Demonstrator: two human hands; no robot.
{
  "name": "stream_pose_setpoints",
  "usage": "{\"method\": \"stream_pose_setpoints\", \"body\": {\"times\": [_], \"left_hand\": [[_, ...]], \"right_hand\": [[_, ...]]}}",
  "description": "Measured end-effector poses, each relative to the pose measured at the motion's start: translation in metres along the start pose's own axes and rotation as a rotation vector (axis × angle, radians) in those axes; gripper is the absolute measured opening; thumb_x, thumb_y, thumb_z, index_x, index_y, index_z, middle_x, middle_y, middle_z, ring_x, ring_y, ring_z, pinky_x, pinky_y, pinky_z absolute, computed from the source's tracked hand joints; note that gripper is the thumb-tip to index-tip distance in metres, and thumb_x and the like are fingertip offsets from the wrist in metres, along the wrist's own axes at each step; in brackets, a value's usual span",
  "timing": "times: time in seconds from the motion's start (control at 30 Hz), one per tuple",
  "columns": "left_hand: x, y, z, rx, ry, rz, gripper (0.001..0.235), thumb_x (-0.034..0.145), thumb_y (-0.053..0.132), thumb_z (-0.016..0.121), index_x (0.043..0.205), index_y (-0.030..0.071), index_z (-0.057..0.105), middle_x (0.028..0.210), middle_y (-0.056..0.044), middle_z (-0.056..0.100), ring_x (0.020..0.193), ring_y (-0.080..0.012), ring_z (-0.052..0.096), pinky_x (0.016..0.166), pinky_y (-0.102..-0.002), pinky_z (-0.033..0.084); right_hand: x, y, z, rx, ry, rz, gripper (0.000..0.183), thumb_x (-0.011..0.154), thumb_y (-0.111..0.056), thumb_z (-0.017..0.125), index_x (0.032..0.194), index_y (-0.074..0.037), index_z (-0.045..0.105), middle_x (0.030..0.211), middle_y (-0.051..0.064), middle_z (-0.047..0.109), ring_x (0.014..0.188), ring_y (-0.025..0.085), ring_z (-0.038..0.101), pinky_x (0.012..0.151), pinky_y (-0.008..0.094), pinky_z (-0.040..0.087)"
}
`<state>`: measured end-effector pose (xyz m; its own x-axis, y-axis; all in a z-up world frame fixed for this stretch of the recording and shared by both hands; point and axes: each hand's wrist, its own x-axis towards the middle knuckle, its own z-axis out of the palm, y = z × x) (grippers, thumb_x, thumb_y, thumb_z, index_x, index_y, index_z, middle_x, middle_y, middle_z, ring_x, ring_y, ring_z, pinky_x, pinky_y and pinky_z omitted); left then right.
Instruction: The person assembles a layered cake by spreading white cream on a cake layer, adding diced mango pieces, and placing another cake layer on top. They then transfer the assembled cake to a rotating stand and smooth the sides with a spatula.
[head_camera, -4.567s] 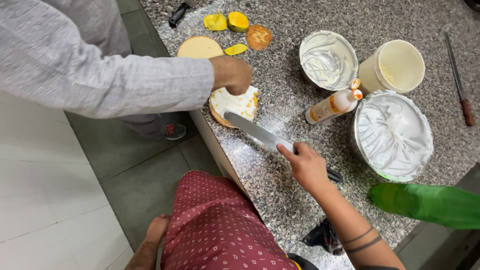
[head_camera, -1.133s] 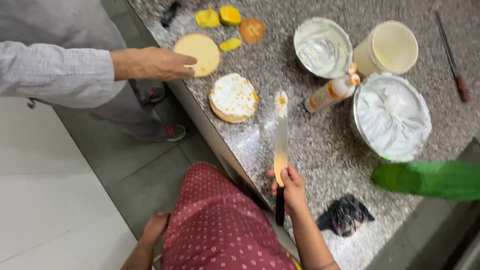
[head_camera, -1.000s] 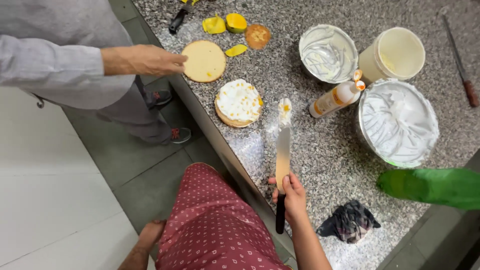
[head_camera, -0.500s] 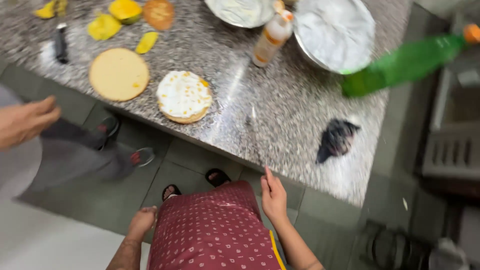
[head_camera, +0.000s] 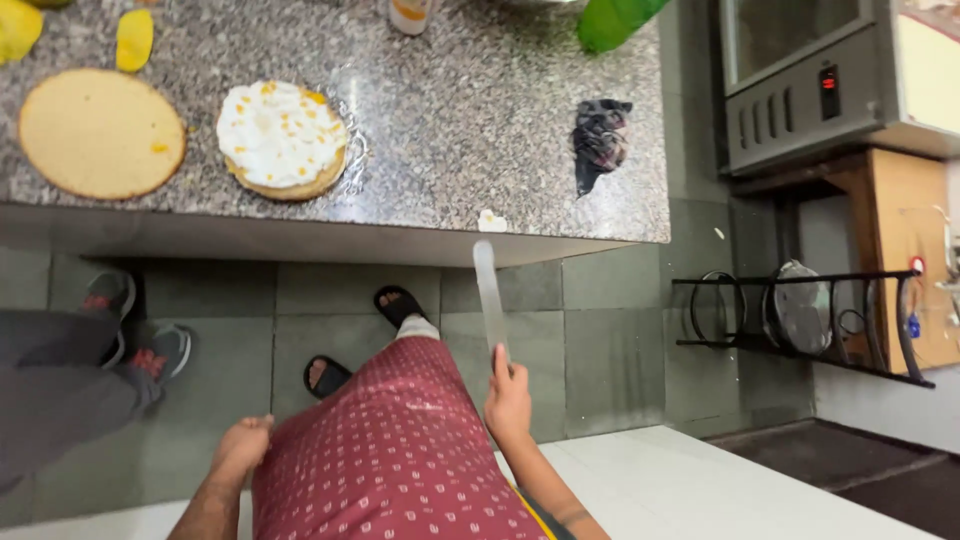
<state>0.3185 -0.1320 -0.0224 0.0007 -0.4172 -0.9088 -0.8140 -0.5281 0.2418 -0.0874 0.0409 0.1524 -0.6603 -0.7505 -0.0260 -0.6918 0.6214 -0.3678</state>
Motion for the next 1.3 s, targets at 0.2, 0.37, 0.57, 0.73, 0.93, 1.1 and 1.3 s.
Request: {"method": "stream_pose_setpoints", "body": {"times": [0.2,0.37,0.57,0.73,0.93,1.1,1.3], "left_hand": [[0.014,-0.021,0.005,-0.024,-0.017,0.081,0.047,0.099,0.043,0.059,0.093,-0.001,0.073,0.079,-0.017,0.076,0.072,-0.0312,0.069,0.073,-0.045,0.054],[0.033,-0.007,0.011,0.091,0.068,0.167,0.043,0.096,0.048,0.060,0.105,0.009,0.075,0.089,-0.011,0.074,0.085,-0.0286,0.065,0.080,-0.044,0.049],[0.015,0.016,0.014,-0.215,0.035,-0.061,0.044,0.094,0.050,0.060,0.114,0.013,0.074,0.088,-0.009,0.078,0.083,-0.0261,0.073,0.084,-0.042,0.055],[0.022,-0.002,0.021,-0.164,0.149,-0.031,0.048,0.101,0.049,0.057,0.110,0.005,0.075,0.092,-0.015,0.076,0.088,-0.0324,0.071,0.082,-0.044,0.051],[-0.010,0.040,0.003,-0.535,0.122,-0.201,0.044,0.097,0.041,0.057,0.109,0.002,0.073,0.093,-0.011,0.077,0.085,-0.0268,0.072,0.078,-0.043,0.055],[-0.002,0.067,0.026,-0.667,0.157,-0.226,0.045,0.099,0.043,0.060,0.118,0.003,0.072,0.106,-0.019,0.074,0.097,-0.0369,0.068,0.082,-0.050,0.051],[-0.031,0.127,-0.007,-0.469,0.285,-0.280,0.046,0.097,0.047,0.059,0.126,0.014,0.074,0.122,-0.014,0.075,0.118,-0.0317,0.067,0.101,-0.044,0.049]], "right_hand": [[0.034,-0.043,-0.080,0.378,-0.049,0.227,0.061,0.100,-0.009,0.050,0.158,-0.022,0.037,0.086,0.008,0.068,0.064,0.021,0.064,0.059,0.033,0.054],[0.063,-0.090,-0.084,0.913,-0.472,0.532,0.052,0.103,-0.011,0.048,0.154,-0.017,0.045,0.071,0.006,0.063,0.049,0.011,0.053,0.043,0.027,0.045],[0.123,-0.160,-0.115,1.025,-0.629,0.190,0.026,0.102,-0.009,0.053,0.128,-0.002,0.054,0.090,0.010,0.070,0.064,0.014,0.063,0.055,0.029,0.053],[0.199,-0.212,-0.088,0.564,-0.049,-0.510,0.018,0.106,-0.007,0.047,0.123,-0.002,0.052,0.109,0.013,0.069,0.083,0.018,0.065,0.071,0.031,0.052],[0.259,-0.225,-0.058,0.283,-0.389,-0.510,0.036,0.101,-0.008,0.052,0.137,-0.009,0.055,0.098,0.012,0.072,0.080,0.035,0.069,0.070,0.045,0.055],[0.304,-0.240,-0.104,0.146,-0.428,-0.726,0.048,0.097,-0.010,0.058,0.145,-0.017,0.053,0.103,0.013,0.067,0.081,0.034,0.068,0.069,0.044,0.056],[0.330,-0.229,-0.102,-0.259,-0.446,-0.909,0.056,0.088,-0.008,0.064,0.139,-0.032,0.062,0.104,0.013,0.062,0.080,0.032,0.066,0.064,0.045,0.056]]}}
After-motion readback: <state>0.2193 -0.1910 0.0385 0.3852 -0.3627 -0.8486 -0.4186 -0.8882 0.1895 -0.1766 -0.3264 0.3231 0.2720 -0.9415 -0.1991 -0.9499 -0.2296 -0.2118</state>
